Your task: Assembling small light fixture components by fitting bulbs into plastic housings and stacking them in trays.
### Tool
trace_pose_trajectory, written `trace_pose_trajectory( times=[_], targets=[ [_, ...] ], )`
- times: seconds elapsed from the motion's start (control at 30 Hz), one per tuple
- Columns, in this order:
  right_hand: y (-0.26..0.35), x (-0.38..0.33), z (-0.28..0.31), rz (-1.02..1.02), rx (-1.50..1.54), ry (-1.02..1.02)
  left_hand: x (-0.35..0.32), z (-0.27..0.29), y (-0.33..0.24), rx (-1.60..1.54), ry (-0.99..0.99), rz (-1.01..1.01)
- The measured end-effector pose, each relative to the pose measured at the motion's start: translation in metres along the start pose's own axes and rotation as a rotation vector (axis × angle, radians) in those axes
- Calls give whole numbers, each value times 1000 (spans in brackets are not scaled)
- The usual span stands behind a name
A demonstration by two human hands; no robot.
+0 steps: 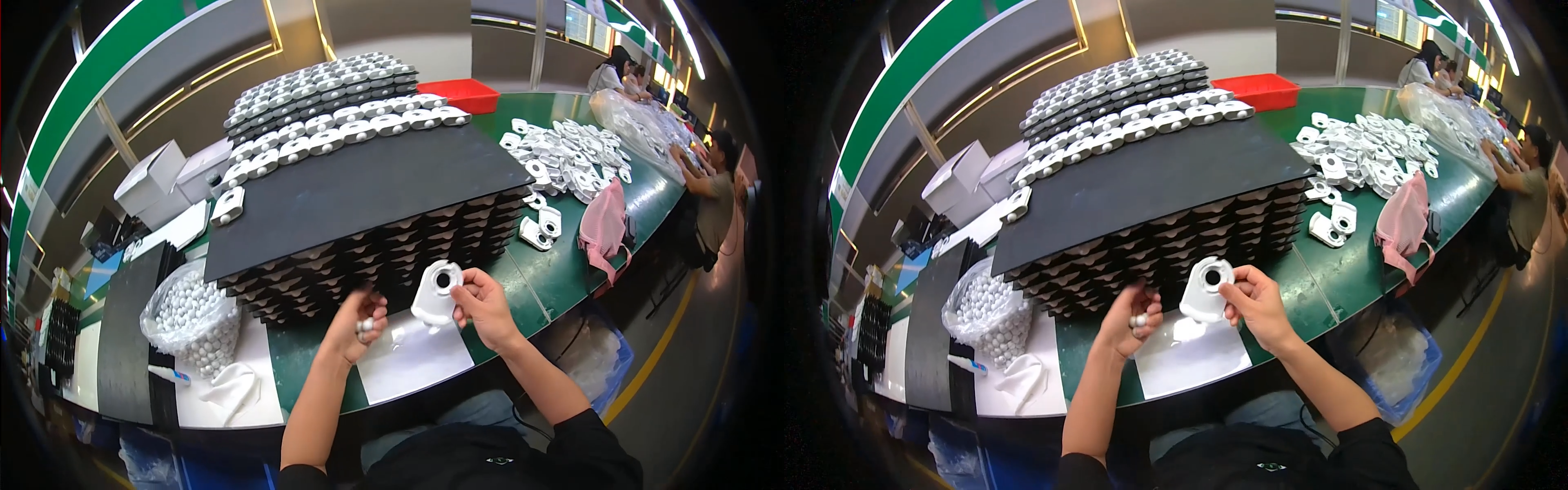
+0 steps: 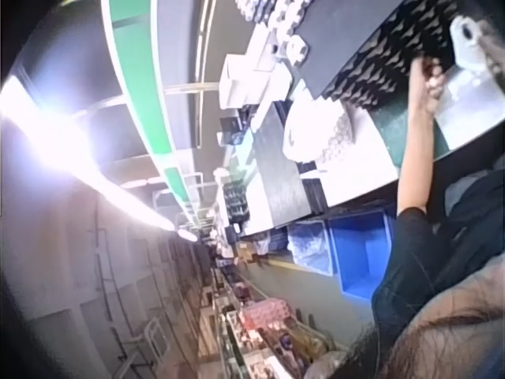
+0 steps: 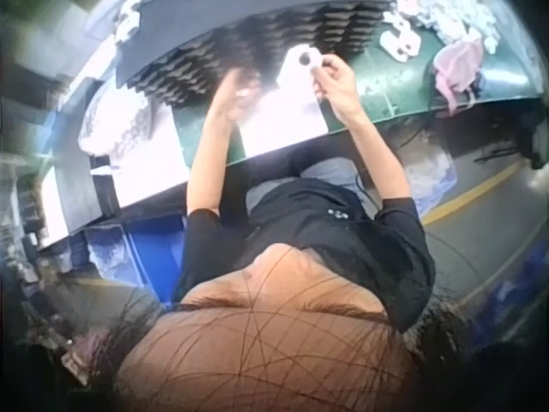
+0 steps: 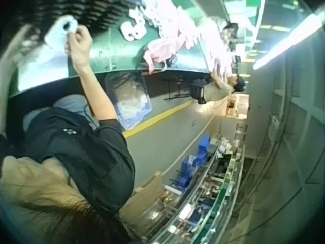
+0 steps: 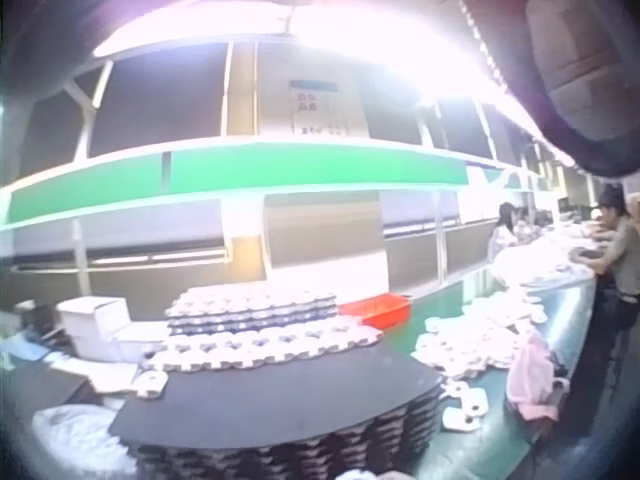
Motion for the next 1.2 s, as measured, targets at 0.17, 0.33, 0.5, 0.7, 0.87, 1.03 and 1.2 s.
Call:
trace_pose_trajectory(
  times=[0.17, 0.33, 0.5, 0.7, 0.87, 1.03, 1.2],
  targets=[
    [-28, -16, -2, -34, -152, 162, 1, 3, -2, -156, -10, 19],
    [-47, -19, -17, -78, -261, 207, 7, 9, 3, -239, 46, 73],
    [-54, -16, -19, 75, -551, 258, 1, -1, -3, -104, 162, -6],
    [-48, -19, -27, 109, -635, 273, -4, -1, -8, 6, 106, -37],
    [-43, -20, -34, 177, -736, 312, -1, 4, -6, -28, 45, -45],
    [-46, -20, -29, 215, -665, 296, -3, -2, -7, 39, 56, -62],
    [-44, -17, -14, -33, -238, 202, -4, -9, -8, 46, 78, -62]
  ],
)
Point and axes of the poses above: each hand's wrist, its own x-axis towards the middle knuckle, its own z-axis out of the back of the hand, y = z × x, the point moved 5 cm from there along x, towards the middle knuckle, and after that the axes turned 13 degrees about x, right-handed, at the moved point
